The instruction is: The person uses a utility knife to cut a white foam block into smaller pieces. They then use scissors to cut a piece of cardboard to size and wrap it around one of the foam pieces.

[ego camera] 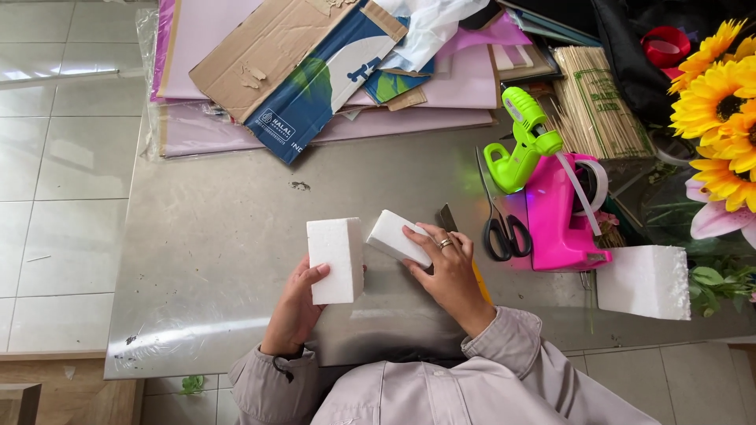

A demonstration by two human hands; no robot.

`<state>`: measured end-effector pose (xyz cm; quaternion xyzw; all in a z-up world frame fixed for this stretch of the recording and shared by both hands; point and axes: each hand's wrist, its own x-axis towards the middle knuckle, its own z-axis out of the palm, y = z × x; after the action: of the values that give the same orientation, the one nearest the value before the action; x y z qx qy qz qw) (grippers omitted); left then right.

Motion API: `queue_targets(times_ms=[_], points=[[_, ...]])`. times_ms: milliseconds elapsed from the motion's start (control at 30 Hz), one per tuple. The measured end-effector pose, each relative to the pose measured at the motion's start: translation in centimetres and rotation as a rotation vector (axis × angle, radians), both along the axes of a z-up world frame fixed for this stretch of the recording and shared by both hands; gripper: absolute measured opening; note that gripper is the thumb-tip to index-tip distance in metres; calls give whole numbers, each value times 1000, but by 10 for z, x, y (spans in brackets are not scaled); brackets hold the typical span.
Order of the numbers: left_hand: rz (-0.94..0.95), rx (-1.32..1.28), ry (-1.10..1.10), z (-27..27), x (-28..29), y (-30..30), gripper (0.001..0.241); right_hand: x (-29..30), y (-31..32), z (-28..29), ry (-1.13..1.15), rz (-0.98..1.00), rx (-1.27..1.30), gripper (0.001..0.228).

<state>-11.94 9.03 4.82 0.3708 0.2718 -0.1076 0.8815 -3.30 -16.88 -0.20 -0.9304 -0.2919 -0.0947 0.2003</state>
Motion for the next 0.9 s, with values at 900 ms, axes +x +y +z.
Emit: queue_targets(times_ms=[900], points=[[-209, 1346, -127, -38, 25, -28, 82, -45, -112, 72, -162, -472, 638, 87]])
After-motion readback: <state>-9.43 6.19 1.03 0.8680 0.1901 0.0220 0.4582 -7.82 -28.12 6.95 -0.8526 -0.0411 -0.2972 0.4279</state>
